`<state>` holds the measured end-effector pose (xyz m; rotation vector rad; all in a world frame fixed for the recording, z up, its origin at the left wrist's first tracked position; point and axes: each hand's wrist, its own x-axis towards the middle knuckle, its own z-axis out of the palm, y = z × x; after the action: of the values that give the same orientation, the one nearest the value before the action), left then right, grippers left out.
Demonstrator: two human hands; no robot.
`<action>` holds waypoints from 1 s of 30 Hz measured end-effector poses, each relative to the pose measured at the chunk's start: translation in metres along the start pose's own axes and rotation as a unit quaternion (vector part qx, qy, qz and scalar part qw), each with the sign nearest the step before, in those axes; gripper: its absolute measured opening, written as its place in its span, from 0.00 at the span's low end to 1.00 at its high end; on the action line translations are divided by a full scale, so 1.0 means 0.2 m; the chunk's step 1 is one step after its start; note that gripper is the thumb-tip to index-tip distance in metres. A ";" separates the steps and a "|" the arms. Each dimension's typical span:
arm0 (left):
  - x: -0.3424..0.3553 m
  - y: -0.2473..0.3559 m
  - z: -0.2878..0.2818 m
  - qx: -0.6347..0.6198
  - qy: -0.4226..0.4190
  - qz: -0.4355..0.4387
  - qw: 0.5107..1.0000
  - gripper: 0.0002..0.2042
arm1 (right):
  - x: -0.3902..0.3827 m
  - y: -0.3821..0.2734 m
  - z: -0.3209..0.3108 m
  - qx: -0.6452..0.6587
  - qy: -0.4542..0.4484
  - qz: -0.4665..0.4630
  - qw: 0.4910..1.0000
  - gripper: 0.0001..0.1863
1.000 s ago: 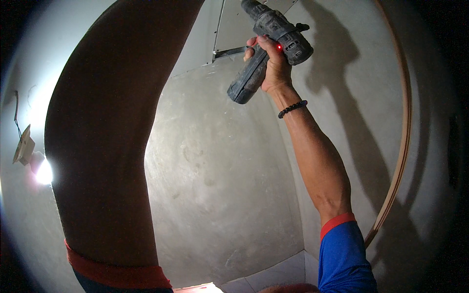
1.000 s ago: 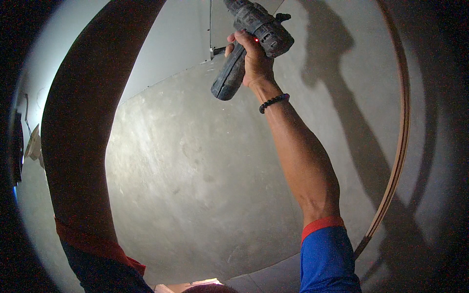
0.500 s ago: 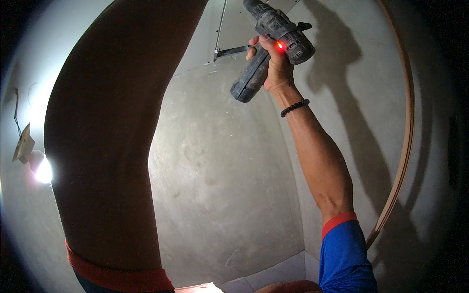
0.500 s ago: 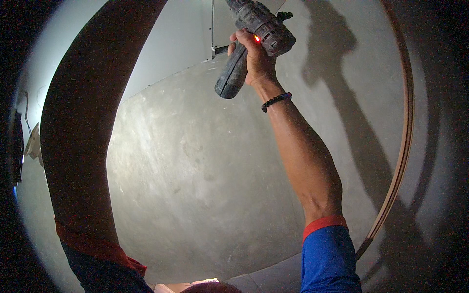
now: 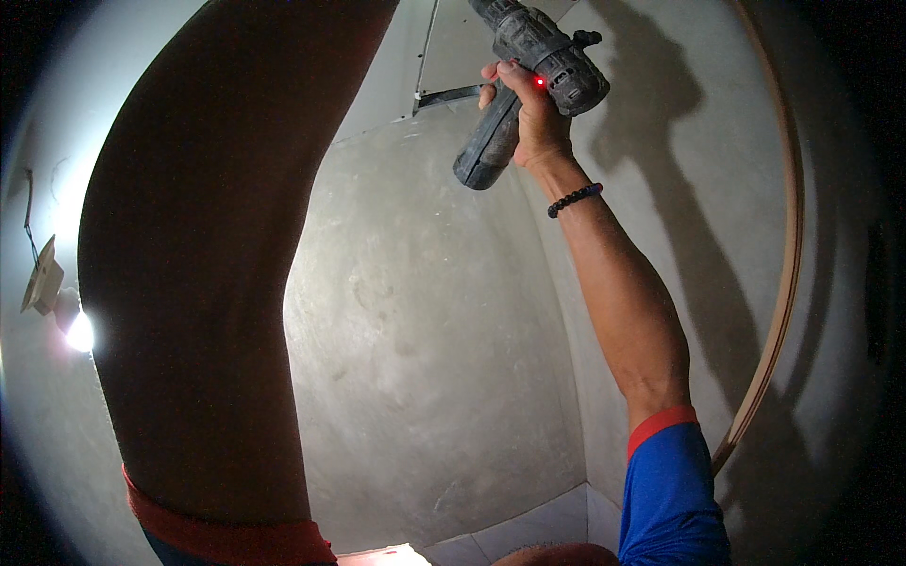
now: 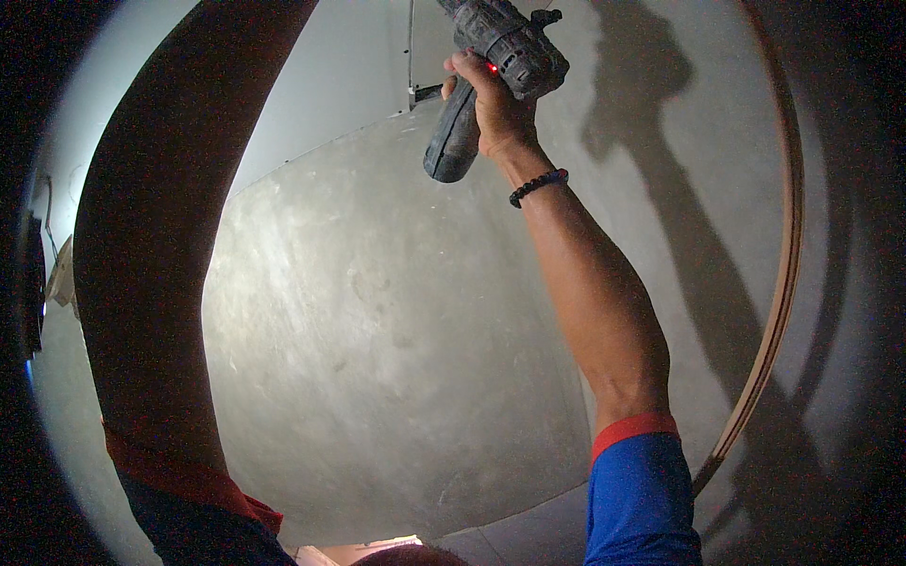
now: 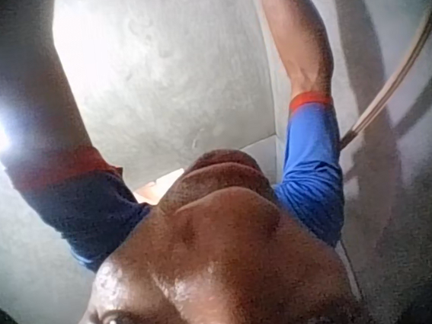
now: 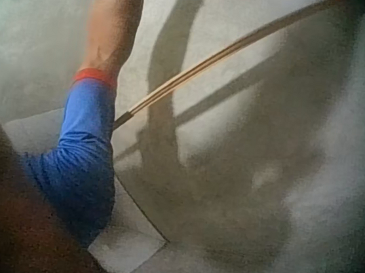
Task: The person holds a drywall panel against a ceiling and secures it by driving screws with a power drill.
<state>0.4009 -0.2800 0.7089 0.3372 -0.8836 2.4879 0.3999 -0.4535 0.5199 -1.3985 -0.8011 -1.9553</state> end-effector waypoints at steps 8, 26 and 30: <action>0.05 0.04 -0.06 -0.005 -0.054 0.005 0.999 0.15 | 0.01 0.04 0.02 0.016 0.007 -0.003 1.000 0.09; 0.04 -0.12 -0.28 -0.055 -0.037 -0.044 0.997 0.12 | -0.10 -0.14 0.19 -0.030 -0.012 -0.008 0.999 0.13; 0.08 -0.14 -0.23 -0.040 -0.001 -0.043 0.998 0.11 | -0.10 -0.17 0.21 -0.039 0.010 -0.011 0.999 0.14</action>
<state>0.3982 -0.2257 0.6935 0.3439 -0.9481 2.3672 0.4040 -0.3973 0.5063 -1.4178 -0.7414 -2.0332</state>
